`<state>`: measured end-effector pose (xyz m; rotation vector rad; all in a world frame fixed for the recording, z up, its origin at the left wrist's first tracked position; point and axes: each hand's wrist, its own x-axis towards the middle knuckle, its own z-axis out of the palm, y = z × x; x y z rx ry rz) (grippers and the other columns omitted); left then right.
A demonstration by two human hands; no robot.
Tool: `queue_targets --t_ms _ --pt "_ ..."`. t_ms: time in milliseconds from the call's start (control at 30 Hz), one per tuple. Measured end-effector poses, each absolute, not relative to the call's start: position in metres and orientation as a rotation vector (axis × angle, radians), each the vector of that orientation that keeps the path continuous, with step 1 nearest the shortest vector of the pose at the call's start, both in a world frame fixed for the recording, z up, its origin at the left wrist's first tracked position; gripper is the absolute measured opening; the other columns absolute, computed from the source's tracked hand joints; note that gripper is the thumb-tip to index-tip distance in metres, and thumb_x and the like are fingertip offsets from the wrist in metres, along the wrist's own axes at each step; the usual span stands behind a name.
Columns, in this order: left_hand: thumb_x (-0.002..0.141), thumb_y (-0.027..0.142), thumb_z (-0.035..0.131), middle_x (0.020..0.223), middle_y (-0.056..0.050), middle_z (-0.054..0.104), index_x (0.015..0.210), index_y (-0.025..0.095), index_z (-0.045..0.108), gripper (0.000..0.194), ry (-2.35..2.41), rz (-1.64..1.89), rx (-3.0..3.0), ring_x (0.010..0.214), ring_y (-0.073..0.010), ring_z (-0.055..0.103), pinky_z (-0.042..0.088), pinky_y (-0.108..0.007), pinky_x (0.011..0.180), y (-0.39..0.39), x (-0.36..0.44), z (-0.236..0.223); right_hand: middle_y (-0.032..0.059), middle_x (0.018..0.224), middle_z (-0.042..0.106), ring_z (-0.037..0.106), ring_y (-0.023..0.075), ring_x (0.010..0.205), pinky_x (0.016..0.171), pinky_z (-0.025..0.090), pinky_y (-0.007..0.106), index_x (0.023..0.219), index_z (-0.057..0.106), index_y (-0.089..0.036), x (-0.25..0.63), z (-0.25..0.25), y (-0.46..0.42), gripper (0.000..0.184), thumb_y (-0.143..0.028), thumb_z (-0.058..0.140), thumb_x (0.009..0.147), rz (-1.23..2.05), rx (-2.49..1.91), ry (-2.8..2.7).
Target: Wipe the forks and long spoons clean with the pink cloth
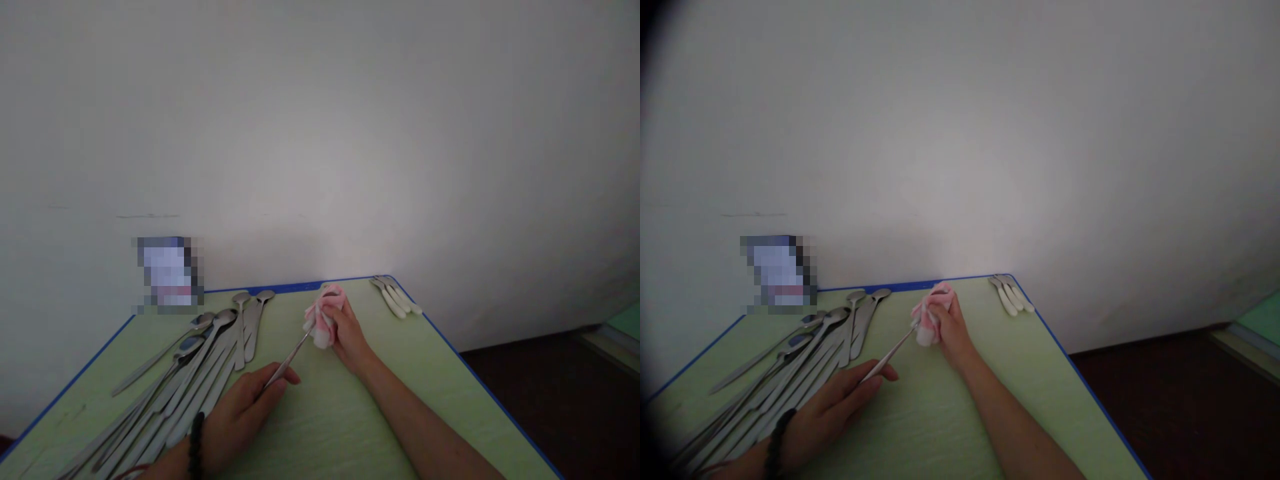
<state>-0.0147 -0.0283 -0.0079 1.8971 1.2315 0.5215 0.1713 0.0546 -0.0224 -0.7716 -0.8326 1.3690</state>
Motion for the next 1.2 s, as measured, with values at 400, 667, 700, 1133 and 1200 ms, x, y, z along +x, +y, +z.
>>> queue_targets --t_ms 400,667,700,1133,1200 --pt "0.090 0.048 0.029 0.056 0.006 0.036 0.100 0.022 0.058 0.040 1.241 0.499 1.896 0.055 -0.0136 0.041 0.034 -0.021 0.052 -0.0284 -0.0128 -0.0045 -0.0005 0.053 0.059 0.051 0.0130 0.047 0.048 0.040 0.025 0.067 0.056 -0.017 0.1716 -0.0256 0.0546 0.034 -0.050 0.059 0.071 1.202 -0.995 -0.856" --pt "0.088 0.049 0.035 0.061 0.005 0.039 0.094 0.022 0.061 0.038 1.155 0.460 1.823 0.059 -0.0129 0.041 0.032 -0.021 0.054 -0.0286 -0.0147 -0.0042 -0.0014 0.049 0.054 0.047 0.0127 0.046 0.046 0.037 0.024 0.063 0.057 -0.017 0.1721 -0.0311 0.0563 0.037 -0.053 0.056 0.072 1.028 -1.105 -0.915" --pt "0.088 0.051 0.035 0.059 0.005 0.037 0.094 0.022 0.061 0.039 1.131 0.454 1.769 0.056 -0.0121 0.039 0.030 -0.020 0.051 -0.0285 -0.0151 -0.0058 -0.0003 0.053 0.057 0.049 0.0132 0.049 0.047 0.039 0.024 0.065 0.058 -0.017 0.1721 -0.0309 0.0561 0.036 -0.052 0.057 0.071 1.026 -1.094 -0.933" --pt "0.086 0.054 0.036 0.055 0.006 0.031 0.093 0.020 0.060 0.042 1.106 0.464 1.701 0.051 -0.0113 0.034 0.024 -0.020 0.047 -0.0282 -0.0139 -0.0022 0.0006 0.058 0.061 0.056 0.0153 0.049 0.046 0.044 0.025 0.079 0.059 -0.018 0.1695 -0.0236 0.0509 0.034 -0.051 0.056 0.073 1.078 -1.035 -0.921" --pt "0.086 0.053 0.036 0.056 0.006 0.033 0.093 0.021 0.061 0.041 1.120 0.461 1.723 0.054 -0.0122 0.037 0.027 -0.020 0.048 -0.0283 -0.0142 -0.0013 0.0010 0.058 0.061 0.057 0.0162 0.051 0.045 0.043 0.025 0.084 0.060 -0.018 0.1696 -0.0217 0.0497 0.036 -0.052 0.056 0.073 1.052 -1.061 -0.928"
